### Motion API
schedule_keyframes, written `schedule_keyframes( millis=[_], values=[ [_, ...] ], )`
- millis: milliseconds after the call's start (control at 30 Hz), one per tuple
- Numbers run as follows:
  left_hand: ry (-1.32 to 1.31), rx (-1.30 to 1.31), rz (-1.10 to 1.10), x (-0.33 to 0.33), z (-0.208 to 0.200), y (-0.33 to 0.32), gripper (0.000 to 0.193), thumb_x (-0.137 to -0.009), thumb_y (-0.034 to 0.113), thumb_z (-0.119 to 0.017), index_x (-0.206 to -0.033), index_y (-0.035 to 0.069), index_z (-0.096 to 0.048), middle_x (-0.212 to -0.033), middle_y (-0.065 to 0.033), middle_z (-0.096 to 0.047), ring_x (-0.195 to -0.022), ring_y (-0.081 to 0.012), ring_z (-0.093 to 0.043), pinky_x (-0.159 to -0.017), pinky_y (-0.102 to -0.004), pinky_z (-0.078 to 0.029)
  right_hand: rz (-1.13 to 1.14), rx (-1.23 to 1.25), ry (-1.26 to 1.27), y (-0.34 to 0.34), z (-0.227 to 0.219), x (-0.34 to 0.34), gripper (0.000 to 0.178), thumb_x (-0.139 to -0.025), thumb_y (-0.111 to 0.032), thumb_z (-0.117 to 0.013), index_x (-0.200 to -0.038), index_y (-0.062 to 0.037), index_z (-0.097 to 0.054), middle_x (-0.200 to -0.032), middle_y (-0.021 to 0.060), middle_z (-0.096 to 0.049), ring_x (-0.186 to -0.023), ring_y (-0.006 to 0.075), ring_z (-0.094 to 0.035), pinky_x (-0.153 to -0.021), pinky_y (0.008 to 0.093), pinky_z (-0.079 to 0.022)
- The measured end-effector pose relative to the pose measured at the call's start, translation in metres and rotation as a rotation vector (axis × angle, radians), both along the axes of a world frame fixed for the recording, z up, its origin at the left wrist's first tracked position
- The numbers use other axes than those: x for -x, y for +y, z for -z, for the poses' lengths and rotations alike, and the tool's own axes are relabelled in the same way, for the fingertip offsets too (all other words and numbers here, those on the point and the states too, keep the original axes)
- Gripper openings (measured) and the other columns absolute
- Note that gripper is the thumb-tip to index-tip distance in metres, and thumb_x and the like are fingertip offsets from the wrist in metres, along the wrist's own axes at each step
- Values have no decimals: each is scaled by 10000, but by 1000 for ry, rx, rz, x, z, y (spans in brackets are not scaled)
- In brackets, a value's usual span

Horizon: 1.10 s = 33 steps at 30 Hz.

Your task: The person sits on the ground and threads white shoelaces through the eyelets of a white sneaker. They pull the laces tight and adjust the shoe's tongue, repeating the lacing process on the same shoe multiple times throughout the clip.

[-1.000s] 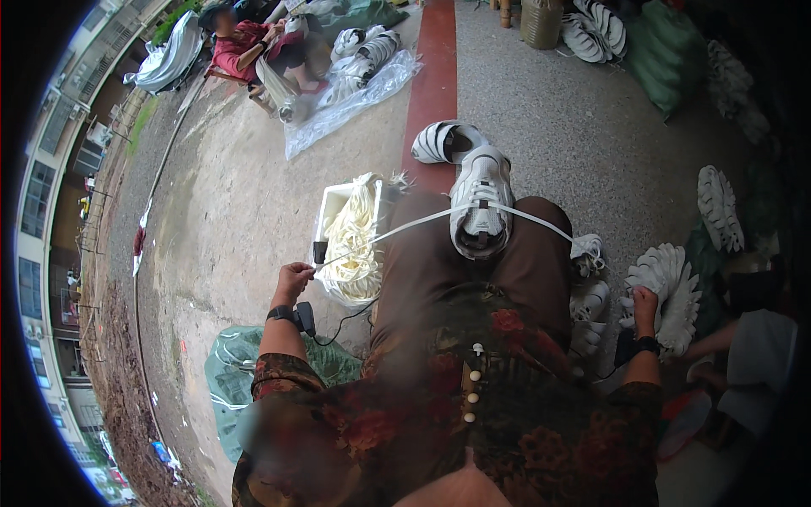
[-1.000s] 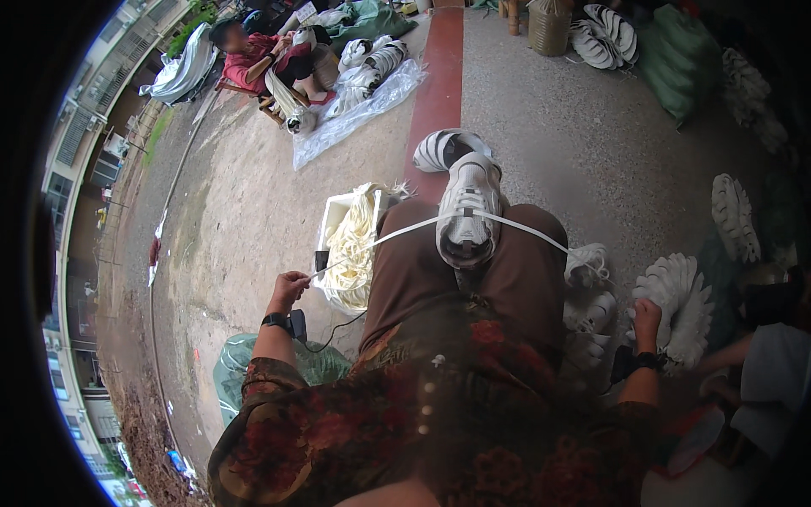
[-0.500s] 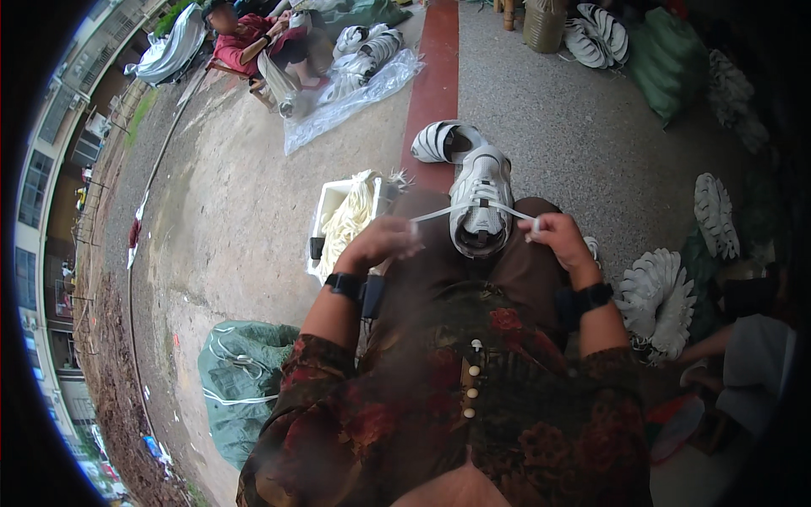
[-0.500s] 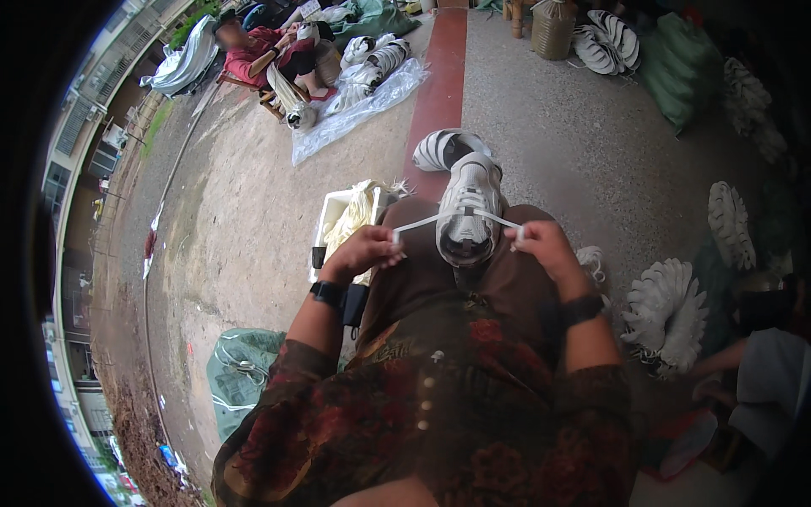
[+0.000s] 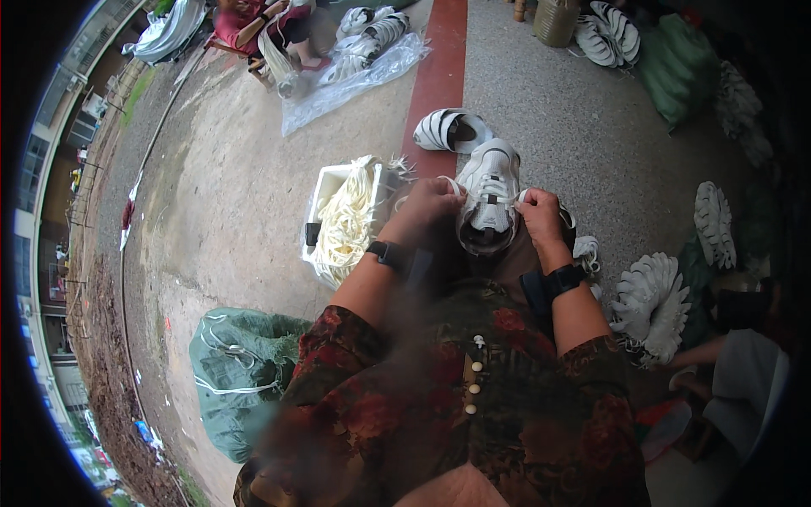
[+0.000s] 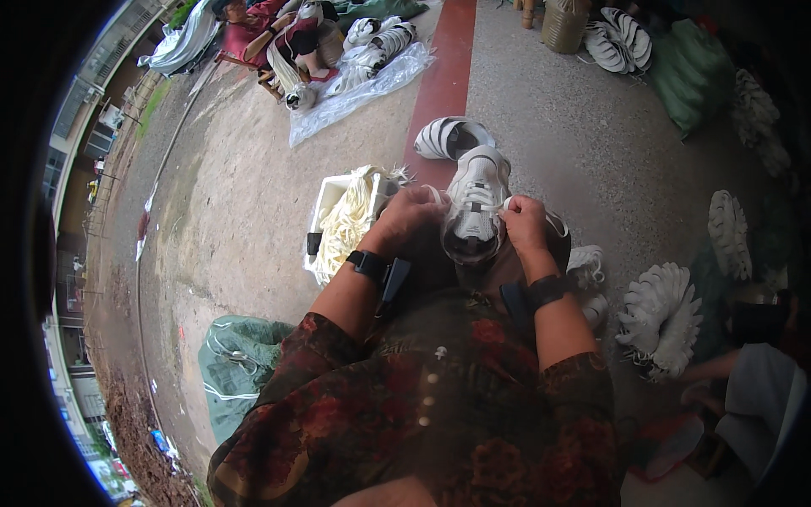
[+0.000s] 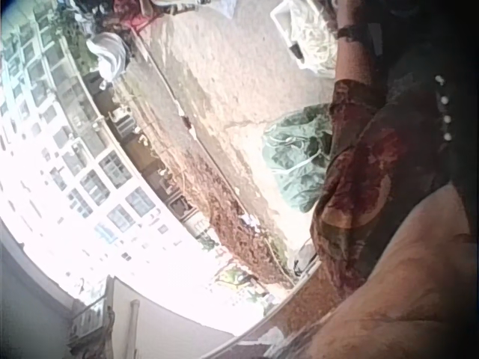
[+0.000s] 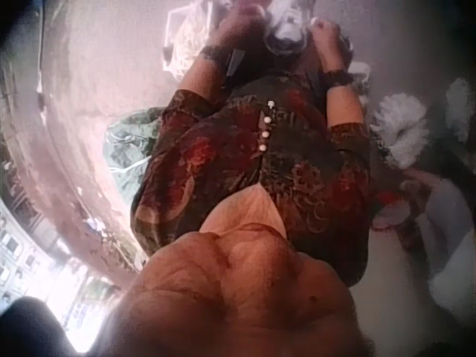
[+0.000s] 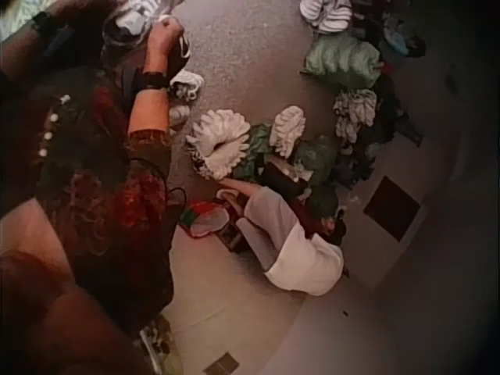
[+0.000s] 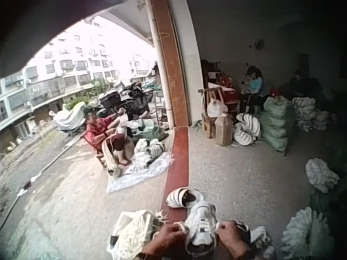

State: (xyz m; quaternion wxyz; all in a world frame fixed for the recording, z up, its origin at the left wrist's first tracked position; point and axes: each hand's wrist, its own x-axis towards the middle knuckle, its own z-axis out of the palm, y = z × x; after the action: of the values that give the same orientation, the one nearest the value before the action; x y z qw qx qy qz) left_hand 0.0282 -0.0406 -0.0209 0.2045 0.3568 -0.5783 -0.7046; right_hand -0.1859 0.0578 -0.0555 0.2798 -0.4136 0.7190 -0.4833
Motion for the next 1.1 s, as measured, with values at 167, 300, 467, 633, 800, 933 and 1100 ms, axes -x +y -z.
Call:
schedule_keyframes(
  millis=[167, 300, 467, 633, 800, 933, 1100],
  values=[
    [-8, 19, -3, 1, 11, -3, 153, -829, 117, -608, -917, -8, -617, -806, -28, -609, -712, -98, -551, -642, -236, -452, -2, 63, 416, -7, 9, -5, 173, -654, -3, -658, -609, 19, -493, -512, 103, -439, -480, 165, -391, -485, 336, -359],
    [-86, 121, -16, 11, 18, -2, 144, -834, 114, -602, -898, -14, -620, -786, -23, -604, -711, -89, -537, -638, -237, -447, -35, 76, 538, -9, 3, -8, 144, -639, -25, -648, -598, 8, -513, -574, 193, -495, -527, 324, -477, -509, 406, -387],
    [-74, 167, -70, 11, 17, 4, 96, -815, 96, -620, -800, 3, -604, -723, -11, -592, -668, -74, -514, -598, -235, -430, -102, -41, 396, -10, -4, -7, 182, -646, -68, -682, -587, -8, -520, -560, 174, -531, -516, 333, -505, -506, 390, -409],
    [1, 84, -83, 11, 5, 10, 114, -823, 105, -600, -822, -7, -620, -724, -33, -611, -644, -87, -542, -581, -226, -434, 22, 52, 415, -3, -2, -12, 187, -676, -96, -687, -629, -14, -525, -560, 150, -534, -536, 338, -529, -514, 404, -417],
    [-78, 141, 112, 26, -13, 29, 127, -830, 121, -590, -796, 3, -621, -637, -20, -591, -558, -82, -534, -511, -222, -424, -153, 36, 790, 17, -14, -24, 89, -776, -72, -573, -817, -1, -539, -681, 199, -541, -682, 382, -575, -618, 467, -460],
    [-187, 485, 54, 47, -6, 36, 142, -810, 125, -593, -744, 1, -611, -599, -96, -586, -533, -176, -569, -530, -312, -456, -181, -17, 776, 20, -24, -38, 102, -786, -61, -546, -839, 24, -529, -759, 232, -534, -756, 399, -564, -668, 452, -466],
    [-404, 855, 62, 73, 3, 39, 170, -766, 166, -555, -728, 29, -647, -695, -204, -614, -681, -368, -616, -625, -420, -493, -101, 72, 677, 16, -3, -29, 85, -767, -28, -522, -828, 29, -533, -747, 233, -532, -744, 410, -550, -674, 466, -452]
  ],
)
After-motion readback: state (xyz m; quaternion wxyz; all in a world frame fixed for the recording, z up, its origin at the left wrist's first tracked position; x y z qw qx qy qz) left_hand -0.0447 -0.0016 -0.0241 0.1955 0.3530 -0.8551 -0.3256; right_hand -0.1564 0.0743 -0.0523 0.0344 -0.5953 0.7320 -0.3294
